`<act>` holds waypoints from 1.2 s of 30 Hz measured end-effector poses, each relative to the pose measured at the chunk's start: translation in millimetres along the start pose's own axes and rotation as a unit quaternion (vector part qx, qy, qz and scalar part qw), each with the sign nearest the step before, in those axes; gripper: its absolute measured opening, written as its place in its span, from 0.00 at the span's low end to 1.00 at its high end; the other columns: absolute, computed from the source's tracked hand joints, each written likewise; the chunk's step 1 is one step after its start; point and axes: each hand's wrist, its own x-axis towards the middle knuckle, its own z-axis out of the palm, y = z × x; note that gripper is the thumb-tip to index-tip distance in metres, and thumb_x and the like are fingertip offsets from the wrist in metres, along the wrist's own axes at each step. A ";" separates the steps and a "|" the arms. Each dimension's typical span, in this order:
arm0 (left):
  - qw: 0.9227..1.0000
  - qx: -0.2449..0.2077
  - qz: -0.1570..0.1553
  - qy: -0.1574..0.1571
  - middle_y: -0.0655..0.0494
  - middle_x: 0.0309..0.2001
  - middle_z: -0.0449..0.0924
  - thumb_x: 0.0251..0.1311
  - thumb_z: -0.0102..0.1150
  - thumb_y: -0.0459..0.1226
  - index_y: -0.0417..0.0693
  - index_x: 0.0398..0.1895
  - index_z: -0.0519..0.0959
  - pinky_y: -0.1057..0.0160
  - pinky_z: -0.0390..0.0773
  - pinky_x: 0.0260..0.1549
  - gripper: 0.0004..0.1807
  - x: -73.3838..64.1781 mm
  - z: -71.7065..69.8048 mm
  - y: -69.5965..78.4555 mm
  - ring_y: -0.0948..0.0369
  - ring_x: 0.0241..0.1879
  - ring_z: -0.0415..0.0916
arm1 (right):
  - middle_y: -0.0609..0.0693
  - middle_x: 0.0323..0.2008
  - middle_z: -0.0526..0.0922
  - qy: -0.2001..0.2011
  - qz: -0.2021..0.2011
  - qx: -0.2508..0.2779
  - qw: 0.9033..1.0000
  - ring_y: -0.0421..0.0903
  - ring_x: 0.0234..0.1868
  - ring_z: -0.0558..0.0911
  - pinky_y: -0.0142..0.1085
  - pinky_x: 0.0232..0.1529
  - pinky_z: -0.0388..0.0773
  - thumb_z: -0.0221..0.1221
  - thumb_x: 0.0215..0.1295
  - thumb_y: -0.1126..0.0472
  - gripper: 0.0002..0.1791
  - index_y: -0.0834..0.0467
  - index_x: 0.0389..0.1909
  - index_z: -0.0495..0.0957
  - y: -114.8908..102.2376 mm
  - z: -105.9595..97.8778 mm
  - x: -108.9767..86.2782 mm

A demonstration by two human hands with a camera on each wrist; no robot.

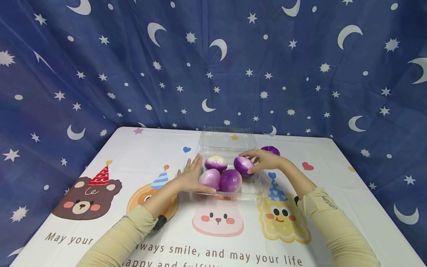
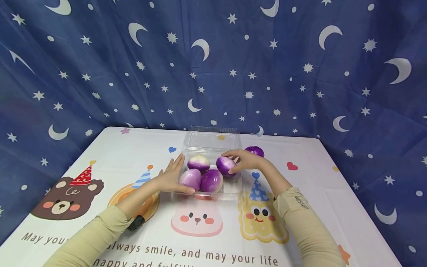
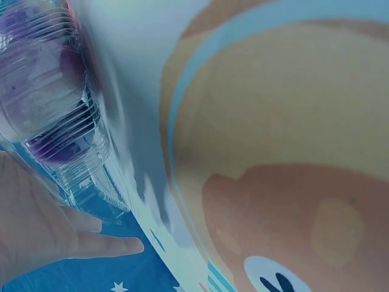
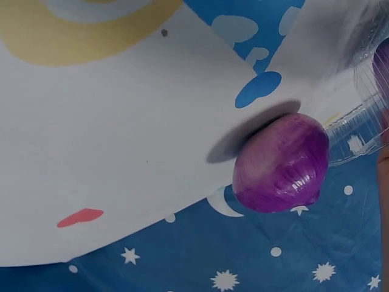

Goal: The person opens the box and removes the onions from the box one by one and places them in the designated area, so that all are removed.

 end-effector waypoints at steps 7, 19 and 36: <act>1.000 -0.009 0.002 0.004 0.55 0.76 0.21 0.32 0.66 0.70 0.47 0.75 0.30 0.27 0.38 0.62 0.76 -1.1 2.2 0.5 0.42 0.74 0.24 | 0.60 0.62 0.71 0.015 0.026 0.065 0.997 0.56 0.56 0.73 0.42 0.51 0.78 0.65 0.57 0.59 0.35 0.61 0.65 0.66 3.4 -0.6 -2.2; 1.000 -0.001 -0.001 0.003 0.55 0.75 0.21 0.32 0.65 0.71 0.47 0.74 0.29 0.27 0.38 0.62 0.76 -3.7 1.0 0.6 0.42 0.74 0.25 | 0.60 0.62 0.70 0.047 0.035 0.102 0.993 0.52 0.52 0.76 0.32 0.45 0.78 0.64 0.59 0.58 0.34 0.58 0.66 0.65 5.7 0.3 -1.5; 1.000 -0.010 -0.001 0.009 0.54 0.76 0.22 0.31 0.66 0.70 0.46 0.75 0.31 0.25 0.38 0.60 0.76 -0.4 1.8 0.1 0.41 0.74 0.25 | 0.64 0.62 0.67 0.106 0.001 0.127 0.986 0.60 0.55 0.77 0.37 0.51 0.78 0.61 0.60 0.64 0.32 0.62 0.66 0.63 2.1 3.7 -4.2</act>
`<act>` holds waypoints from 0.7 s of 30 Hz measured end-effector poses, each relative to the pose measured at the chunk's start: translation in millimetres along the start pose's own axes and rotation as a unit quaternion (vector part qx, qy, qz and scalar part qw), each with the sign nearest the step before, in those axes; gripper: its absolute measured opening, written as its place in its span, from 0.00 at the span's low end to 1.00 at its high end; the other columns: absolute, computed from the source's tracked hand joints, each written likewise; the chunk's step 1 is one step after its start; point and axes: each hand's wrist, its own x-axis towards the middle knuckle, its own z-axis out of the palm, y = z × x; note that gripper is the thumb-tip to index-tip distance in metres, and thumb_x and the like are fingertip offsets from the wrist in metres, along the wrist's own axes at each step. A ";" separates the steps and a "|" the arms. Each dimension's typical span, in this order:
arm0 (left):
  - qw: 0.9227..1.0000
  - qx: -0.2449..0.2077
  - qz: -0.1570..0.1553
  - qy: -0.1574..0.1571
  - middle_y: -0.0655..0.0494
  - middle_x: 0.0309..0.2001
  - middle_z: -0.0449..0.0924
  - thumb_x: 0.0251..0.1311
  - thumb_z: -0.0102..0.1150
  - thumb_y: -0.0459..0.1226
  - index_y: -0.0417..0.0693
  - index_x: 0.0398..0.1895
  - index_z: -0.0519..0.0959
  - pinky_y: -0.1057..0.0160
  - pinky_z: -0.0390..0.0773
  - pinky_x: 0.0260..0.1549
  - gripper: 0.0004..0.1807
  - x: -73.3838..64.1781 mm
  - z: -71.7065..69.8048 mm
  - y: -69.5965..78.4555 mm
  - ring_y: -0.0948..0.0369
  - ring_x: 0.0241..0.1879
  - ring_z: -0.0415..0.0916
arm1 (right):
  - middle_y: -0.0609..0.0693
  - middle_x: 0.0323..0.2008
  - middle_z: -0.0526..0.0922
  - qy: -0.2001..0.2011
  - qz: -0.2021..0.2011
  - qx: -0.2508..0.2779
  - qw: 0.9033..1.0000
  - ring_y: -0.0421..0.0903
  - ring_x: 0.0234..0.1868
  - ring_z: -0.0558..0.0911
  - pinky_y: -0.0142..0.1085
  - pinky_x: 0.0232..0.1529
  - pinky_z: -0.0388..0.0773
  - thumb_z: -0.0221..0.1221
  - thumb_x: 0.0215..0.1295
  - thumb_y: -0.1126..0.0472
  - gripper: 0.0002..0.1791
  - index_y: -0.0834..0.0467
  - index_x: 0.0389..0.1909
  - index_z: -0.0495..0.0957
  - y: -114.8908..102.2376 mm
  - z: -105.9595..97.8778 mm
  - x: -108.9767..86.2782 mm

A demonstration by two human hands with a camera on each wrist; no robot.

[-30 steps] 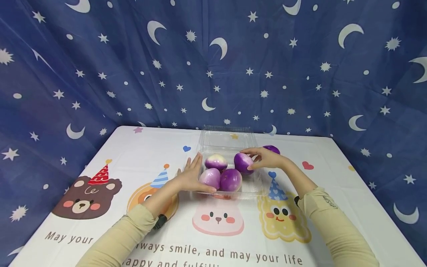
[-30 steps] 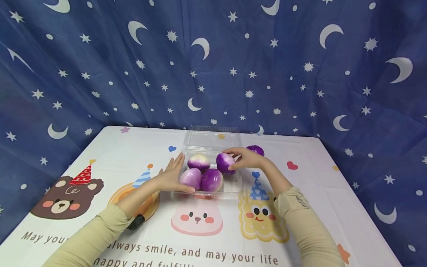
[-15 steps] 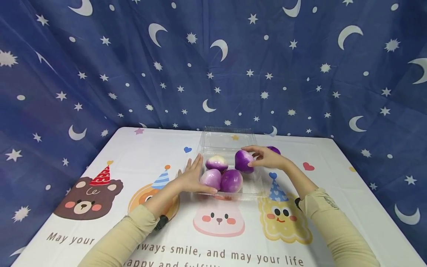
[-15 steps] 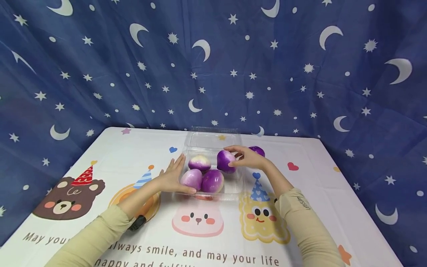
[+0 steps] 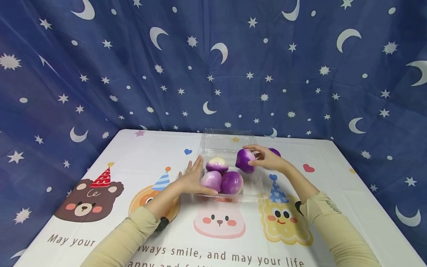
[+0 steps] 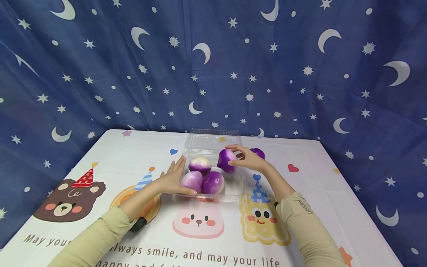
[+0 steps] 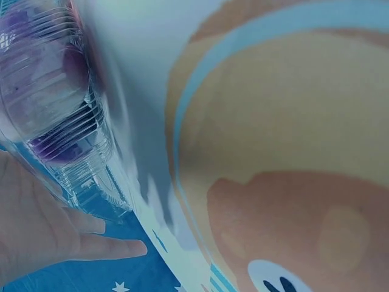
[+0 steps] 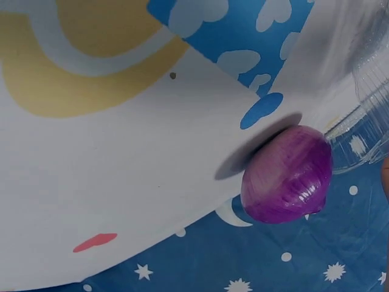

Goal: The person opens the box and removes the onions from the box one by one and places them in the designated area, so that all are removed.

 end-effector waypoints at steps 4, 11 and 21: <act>1.000 0.005 -0.004 -0.004 0.55 0.76 0.21 0.32 0.66 0.70 0.46 0.75 0.30 0.25 0.38 0.61 0.76 0.1 0.9 -0.6 0.42 0.74 0.25 | 0.64 0.60 0.67 0.007 0.000 0.020 1.000 0.60 0.53 0.78 0.38 0.49 0.80 0.61 0.60 0.64 0.31 0.61 0.64 0.63 -0.2 1.1 -0.1; 1.000 0.006 0.000 -0.003 0.54 0.76 0.22 0.32 0.66 0.70 0.46 0.75 0.30 0.26 0.39 0.61 0.76 0.4 0.6 0.1 0.42 0.74 0.25 | 0.63 0.62 0.66 0.023 0.009 0.044 0.999 0.62 0.55 0.75 0.43 0.50 0.80 0.61 0.60 0.64 0.31 0.60 0.64 0.62 -0.9 0.9 -4.3; 1.000 0.008 -0.002 -0.002 0.54 0.76 0.22 0.33 0.66 0.69 0.46 0.75 0.30 0.25 0.39 0.61 0.75 1.0 1.0 -0.5 0.42 0.74 0.25 | 0.65 0.63 0.65 0.039 0.019 0.070 0.997 0.64 0.61 0.70 0.49 0.55 0.76 0.60 0.62 0.63 0.33 0.60 0.65 0.58 -2.7 1.5 -12.0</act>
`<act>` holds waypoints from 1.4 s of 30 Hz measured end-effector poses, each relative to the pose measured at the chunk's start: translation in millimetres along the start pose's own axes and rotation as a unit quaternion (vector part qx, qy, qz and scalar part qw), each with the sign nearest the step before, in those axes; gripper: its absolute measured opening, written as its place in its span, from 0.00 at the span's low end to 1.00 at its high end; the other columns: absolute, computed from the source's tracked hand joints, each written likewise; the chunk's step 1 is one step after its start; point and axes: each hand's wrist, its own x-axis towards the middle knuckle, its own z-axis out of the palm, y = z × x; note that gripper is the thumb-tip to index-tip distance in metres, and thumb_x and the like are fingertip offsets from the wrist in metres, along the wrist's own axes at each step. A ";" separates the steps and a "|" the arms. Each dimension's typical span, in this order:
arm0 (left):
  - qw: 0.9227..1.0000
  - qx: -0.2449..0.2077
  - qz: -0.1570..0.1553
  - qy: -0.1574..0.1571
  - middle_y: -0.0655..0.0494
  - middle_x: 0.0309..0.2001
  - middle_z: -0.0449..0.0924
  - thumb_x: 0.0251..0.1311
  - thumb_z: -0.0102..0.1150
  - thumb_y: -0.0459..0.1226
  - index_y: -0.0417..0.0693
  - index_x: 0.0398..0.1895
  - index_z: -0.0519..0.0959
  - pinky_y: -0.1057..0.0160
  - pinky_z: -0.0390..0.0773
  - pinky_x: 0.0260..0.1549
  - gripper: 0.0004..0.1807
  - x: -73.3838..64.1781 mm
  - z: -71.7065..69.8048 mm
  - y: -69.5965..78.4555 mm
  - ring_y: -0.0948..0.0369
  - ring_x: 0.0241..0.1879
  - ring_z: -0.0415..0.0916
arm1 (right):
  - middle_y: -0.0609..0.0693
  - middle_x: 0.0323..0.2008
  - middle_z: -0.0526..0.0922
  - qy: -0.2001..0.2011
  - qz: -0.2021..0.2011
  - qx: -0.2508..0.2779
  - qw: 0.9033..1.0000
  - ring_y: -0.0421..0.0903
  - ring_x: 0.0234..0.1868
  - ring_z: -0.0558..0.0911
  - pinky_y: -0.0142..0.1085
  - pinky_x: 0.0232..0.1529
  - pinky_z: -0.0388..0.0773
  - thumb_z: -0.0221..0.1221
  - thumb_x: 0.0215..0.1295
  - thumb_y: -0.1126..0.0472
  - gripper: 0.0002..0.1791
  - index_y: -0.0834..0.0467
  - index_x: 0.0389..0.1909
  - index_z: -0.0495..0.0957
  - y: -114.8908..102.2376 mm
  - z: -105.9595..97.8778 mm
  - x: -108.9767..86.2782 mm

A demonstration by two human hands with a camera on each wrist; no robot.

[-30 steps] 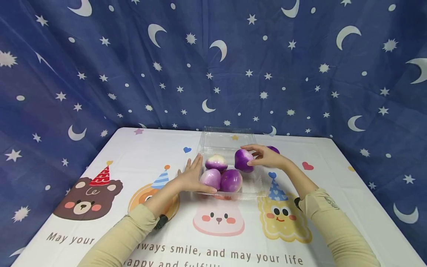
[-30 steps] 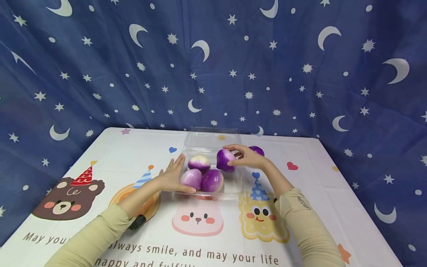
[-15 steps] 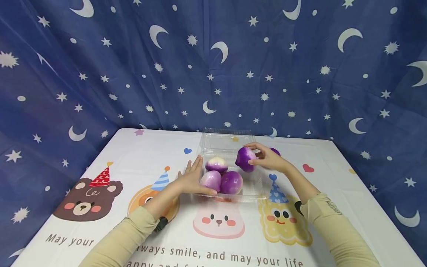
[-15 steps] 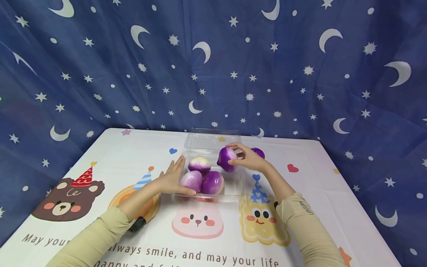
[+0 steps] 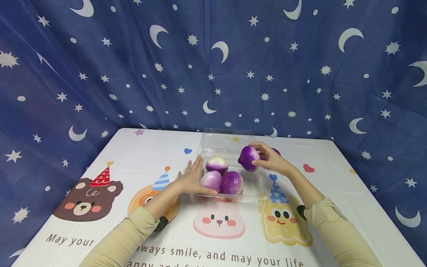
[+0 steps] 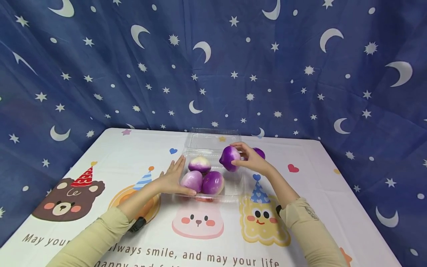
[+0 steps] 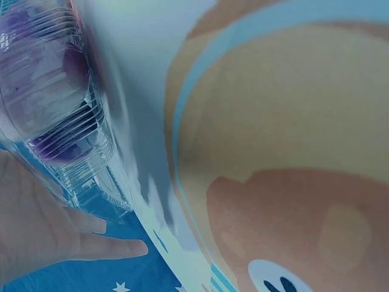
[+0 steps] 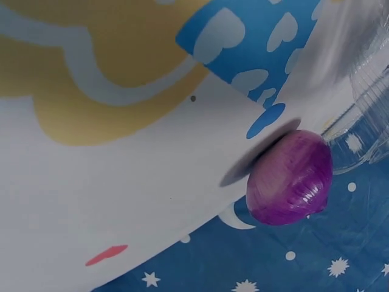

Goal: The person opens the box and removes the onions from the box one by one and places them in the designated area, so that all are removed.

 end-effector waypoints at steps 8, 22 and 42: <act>1.000 -0.002 -0.003 0.004 0.54 0.76 0.23 0.33 0.67 0.69 0.46 0.75 0.31 0.26 0.39 0.61 0.75 -1.2 -0.3 0.8 0.42 0.74 0.26 | 0.64 0.63 0.66 0.017 -0.006 -0.005 1.000 0.63 0.60 0.71 0.45 0.54 0.77 0.60 0.61 0.64 0.34 0.58 0.66 0.57 -1.3 0.5 -6.1; 1.000 -0.009 -0.001 -0.001 0.55 0.76 0.21 0.32 0.67 0.70 0.47 0.75 0.30 0.27 0.38 0.62 0.76 -1.7 -0.1 0.0 0.43 0.74 0.25 | 0.64 0.62 0.65 0.036 -0.013 0.022 0.999 0.46 0.57 0.73 0.36 0.50 0.80 0.60 0.59 0.67 0.37 0.59 0.68 0.55 -2.3 -7.2 -20.8; 1.000 -0.009 -0.001 -0.009 0.54 0.75 0.20 0.32 0.66 0.69 0.47 0.74 0.29 0.26 0.37 0.62 0.76 -2.0 -3.1 1.1 0.42 0.74 0.25 | 0.47 0.58 0.65 0.092 -0.021 0.004 0.996 0.33 0.51 0.74 0.27 0.46 0.78 0.61 0.58 0.70 0.38 0.60 0.68 0.56 0.8 -24.0 -40.9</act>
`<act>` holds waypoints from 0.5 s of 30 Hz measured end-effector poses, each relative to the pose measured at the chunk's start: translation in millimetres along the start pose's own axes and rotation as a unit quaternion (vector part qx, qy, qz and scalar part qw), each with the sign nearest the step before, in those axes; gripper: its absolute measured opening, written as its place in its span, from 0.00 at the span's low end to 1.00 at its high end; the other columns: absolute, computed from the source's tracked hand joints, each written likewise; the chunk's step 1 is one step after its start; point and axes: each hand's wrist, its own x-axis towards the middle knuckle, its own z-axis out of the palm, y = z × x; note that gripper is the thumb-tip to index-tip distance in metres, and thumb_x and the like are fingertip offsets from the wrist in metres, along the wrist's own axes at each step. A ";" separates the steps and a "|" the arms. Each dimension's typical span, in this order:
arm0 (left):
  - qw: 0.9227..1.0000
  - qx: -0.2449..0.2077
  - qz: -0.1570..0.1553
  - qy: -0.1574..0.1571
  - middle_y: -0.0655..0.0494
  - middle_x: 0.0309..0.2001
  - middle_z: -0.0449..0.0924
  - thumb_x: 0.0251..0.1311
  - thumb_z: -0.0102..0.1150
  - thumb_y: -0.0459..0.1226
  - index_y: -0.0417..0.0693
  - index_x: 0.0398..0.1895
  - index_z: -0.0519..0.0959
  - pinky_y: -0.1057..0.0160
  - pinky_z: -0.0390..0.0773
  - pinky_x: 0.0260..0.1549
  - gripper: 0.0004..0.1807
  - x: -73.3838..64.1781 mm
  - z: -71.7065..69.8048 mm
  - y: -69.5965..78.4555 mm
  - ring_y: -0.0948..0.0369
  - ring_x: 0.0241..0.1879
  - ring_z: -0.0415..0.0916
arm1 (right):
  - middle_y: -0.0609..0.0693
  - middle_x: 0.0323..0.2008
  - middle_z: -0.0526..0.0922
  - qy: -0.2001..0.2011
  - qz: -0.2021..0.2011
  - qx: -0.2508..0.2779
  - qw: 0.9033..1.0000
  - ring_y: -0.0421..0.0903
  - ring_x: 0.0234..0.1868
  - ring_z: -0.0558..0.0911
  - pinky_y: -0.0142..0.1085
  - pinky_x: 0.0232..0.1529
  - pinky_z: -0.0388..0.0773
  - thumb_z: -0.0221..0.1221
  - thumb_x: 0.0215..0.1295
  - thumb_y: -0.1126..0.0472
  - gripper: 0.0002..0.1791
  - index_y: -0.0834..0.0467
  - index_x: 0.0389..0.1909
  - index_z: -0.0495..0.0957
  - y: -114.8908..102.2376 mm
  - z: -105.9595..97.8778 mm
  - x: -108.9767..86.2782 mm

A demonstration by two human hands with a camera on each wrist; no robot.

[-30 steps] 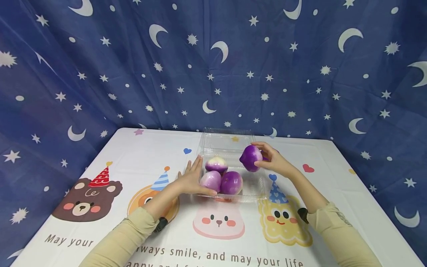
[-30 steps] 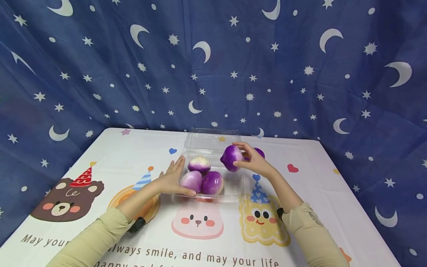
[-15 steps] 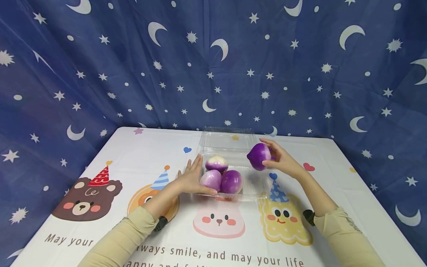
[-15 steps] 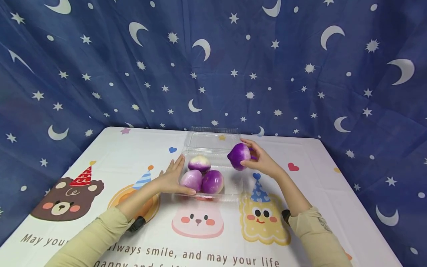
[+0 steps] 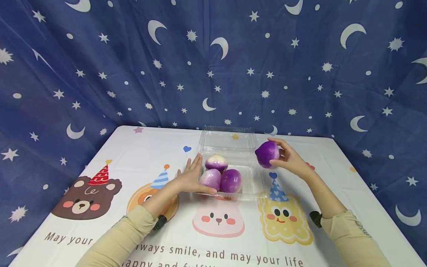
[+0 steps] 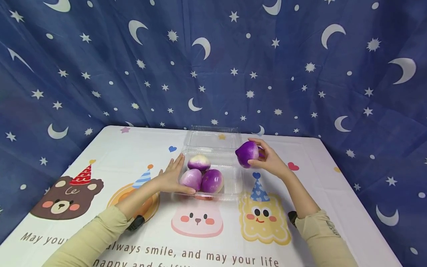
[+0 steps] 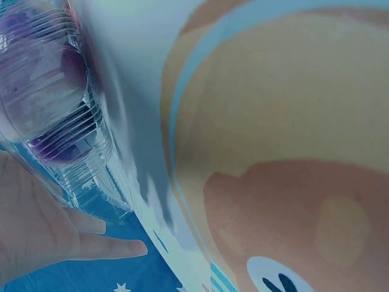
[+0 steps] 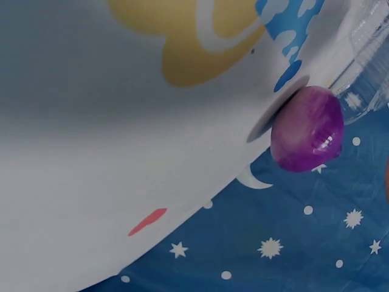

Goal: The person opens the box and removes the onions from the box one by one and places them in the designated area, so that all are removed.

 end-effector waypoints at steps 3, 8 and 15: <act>1.000 -0.001 0.004 0.003 0.53 0.76 0.21 0.33 0.67 0.69 0.45 0.75 0.30 0.26 0.38 0.61 0.76 0.6 -0.5 0.0 0.41 0.73 0.25 | 0.42 0.55 0.65 0.011 -0.016 0.003 1.000 0.28 0.50 0.74 0.23 0.46 0.77 0.61 0.57 0.72 0.37 0.62 0.67 0.56 -0.1 -2.9 -1.2; 1.000 0.000 0.005 0.002 0.53 0.76 0.21 0.33 0.66 0.69 0.46 0.74 0.29 0.26 0.37 0.61 0.76 1.0 0.3 -0.5 0.41 0.73 0.24 | 0.36 0.53 0.67 0.036 -0.030 -0.005 0.999 0.28 0.50 0.73 0.19 0.47 0.74 0.61 0.56 0.74 0.36 0.66 0.65 0.56 -0.3 -7.4 -6.8; 1.000 -0.002 0.005 0.009 0.53 0.76 0.22 0.32 0.67 0.69 0.45 0.75 0.31 0.25 0.38 0.60 0.76 1.0 1.0 -0.4 0.40 0.73 0.25 | 0.35 0.51 0.69 0.060 -0.037 -0.012 0.997 0.27 0.50 0.73 0.16 0.49 0.72 0.61 0.56 0.74 0.37 0.68 0.65 0.56 0.8 -15.3 -14.1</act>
